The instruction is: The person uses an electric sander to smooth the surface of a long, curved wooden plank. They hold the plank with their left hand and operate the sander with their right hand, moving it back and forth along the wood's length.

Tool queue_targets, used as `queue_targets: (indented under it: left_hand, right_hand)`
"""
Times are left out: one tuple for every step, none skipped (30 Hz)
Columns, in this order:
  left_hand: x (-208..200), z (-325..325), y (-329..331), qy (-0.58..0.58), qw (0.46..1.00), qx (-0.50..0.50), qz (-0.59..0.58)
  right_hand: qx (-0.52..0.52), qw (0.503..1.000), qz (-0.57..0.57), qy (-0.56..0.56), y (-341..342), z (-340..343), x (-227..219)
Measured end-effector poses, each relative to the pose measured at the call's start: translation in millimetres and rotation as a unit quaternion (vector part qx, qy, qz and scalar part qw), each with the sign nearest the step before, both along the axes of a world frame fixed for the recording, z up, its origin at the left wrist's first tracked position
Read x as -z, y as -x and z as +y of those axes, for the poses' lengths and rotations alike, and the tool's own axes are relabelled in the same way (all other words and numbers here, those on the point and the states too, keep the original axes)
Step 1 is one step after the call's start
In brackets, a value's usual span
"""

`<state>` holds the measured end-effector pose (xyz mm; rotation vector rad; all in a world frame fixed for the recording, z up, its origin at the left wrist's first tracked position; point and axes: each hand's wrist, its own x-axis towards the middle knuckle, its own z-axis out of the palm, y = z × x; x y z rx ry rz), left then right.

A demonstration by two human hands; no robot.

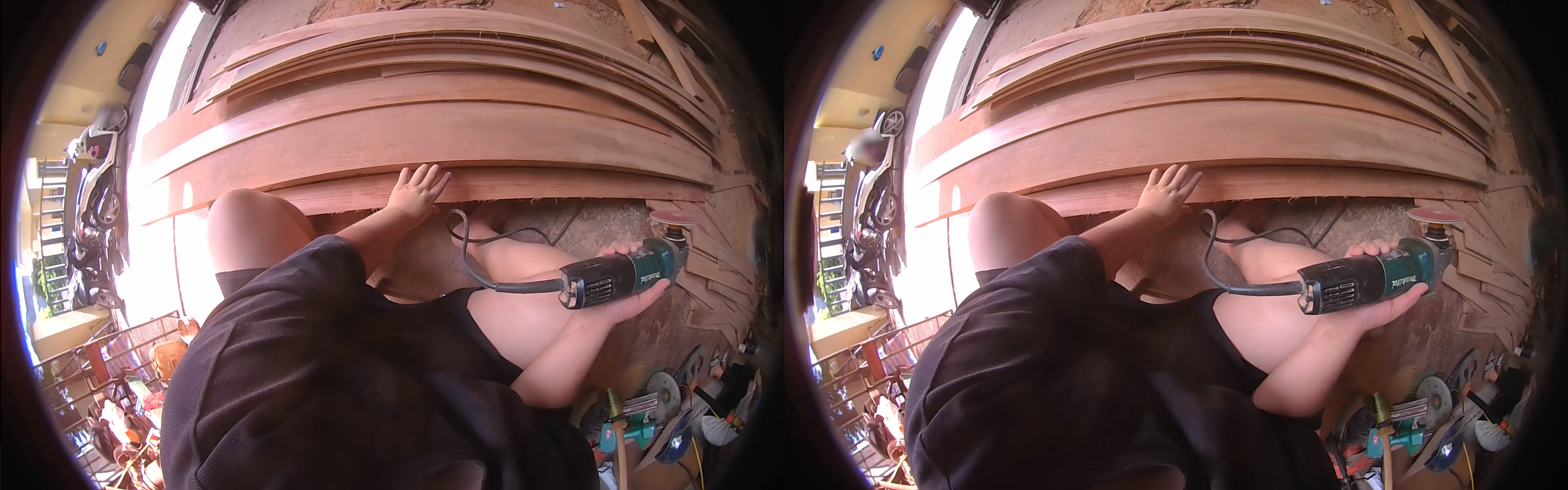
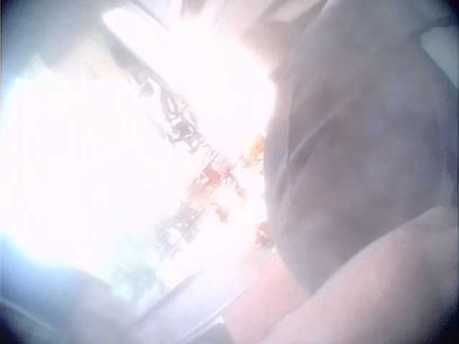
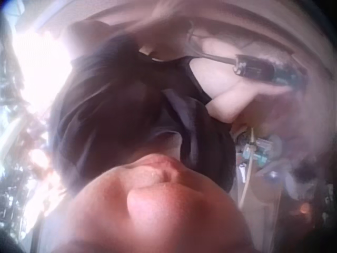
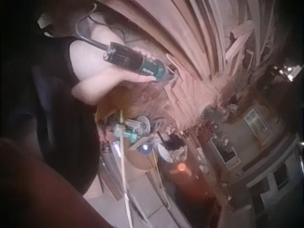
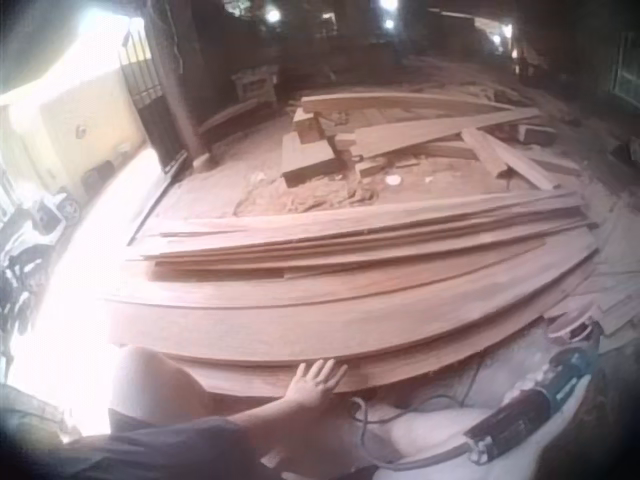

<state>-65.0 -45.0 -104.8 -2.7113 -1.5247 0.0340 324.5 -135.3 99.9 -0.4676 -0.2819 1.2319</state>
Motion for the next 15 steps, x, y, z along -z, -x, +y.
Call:
queue_targets:
  left_hand:
    - [-4.1, 1.6, 3.3, -0.003, 0.997, 0.003, -0.072]
    - [-8.5, 4.5, 8.1, -0.005, 0.99, 0.006, -0.143]
    - [-15.9, 15.5, 13.0, -0.034, 0.985, -0.021, -0.167]
    - [-23.8, 36.7, 20.2, -0.064, 0.978, -0.049, -0.19]
    - [-27.4, 63.0, 30.9, -0.083, 0.975, -0.097, -0.181]
    - [-30.6, 92.7, 47.3, -0.103, 0.969, -0.148, -0.17]
    - [-33.5, 123.0, 69.0, -0.096, 0.969, -0.182, -0.136]
    - [-38.8, 152.5, 89.9, -0.093, 0.968, -0.212, -0.1]
    - [-46.4, 174.6, 108.0, -0.04, 0.973, -0.22, -0.056]
    - [-58.4, 192.0, 118.6, 0.01, 0.974, -0.227, -0.01]
    - [-84.6, 197.4, 105.8, 0.073, 0.97, -0.232, 0.023]
    - [-106.2, 191.0, 96.2, 0.136, 0.96, -0.237, 0.059]
    - [-97.2, 187.5, 102.5, 0.109, 0.966, -0.228, 0.048]
    - [-80.3, 185.0, 114.8, 0.08, 0.971, -0.221, 0.037]
    - [-46.3, 177.4, 137.1, 0.01, 0.978, -0.209, -0.008]
  right_hand:
    - [0.009, 1.0, 0.008, 0.002, 1.7, -1.7, -1.2]
    - [0.012, 1.0, 0.013, -0.002, 3.3, -1.2, -1.2]
    - [0.018, 1.0, 0.015, -0.001, 4.4, -2.2, -2.2]
    - [0.022, 1.0, 0.016, -0.002, 5.5, -2.7, -3.5]
    - [0.027, 0.999, 0.028, 0.003, 6.6, -3.8, -4.9]
    - [0.031, 0.999, 0.013, 0.018, 6.5, -5.3, -5.7]
    - [0.034, 0.999, -0.003, 0.033, 5.6, -6.6, -6.2]
    - [0.038, 0.998, -0.017, 0.046, 4.2, -7.5, -5.7]
    - [0.051, 0.996, -0.023, 0.064, 1.5, -7.8, -4.9]
    - [0.05, 0.996, -0.025, 0.067, 0.4, -6.0, -4.6]
    - [0.058, 0.995, -0.032, 0.071, -2.0, -7.1, -5.1]
    - [0.066, 0.994, -0.039, 0.076, -2.0, -7.7, -8.0]
    - [0.067, 0.993, -0.024, 0.095, 3.9, -3.4, -15.0]
    - [0.073, 0.992, -0.007, 0.105, 10.5, 0.8, -18.9]
    - [0.058, 0.994, -0.008, 0.088, 13.6, 5.0, -19.8]
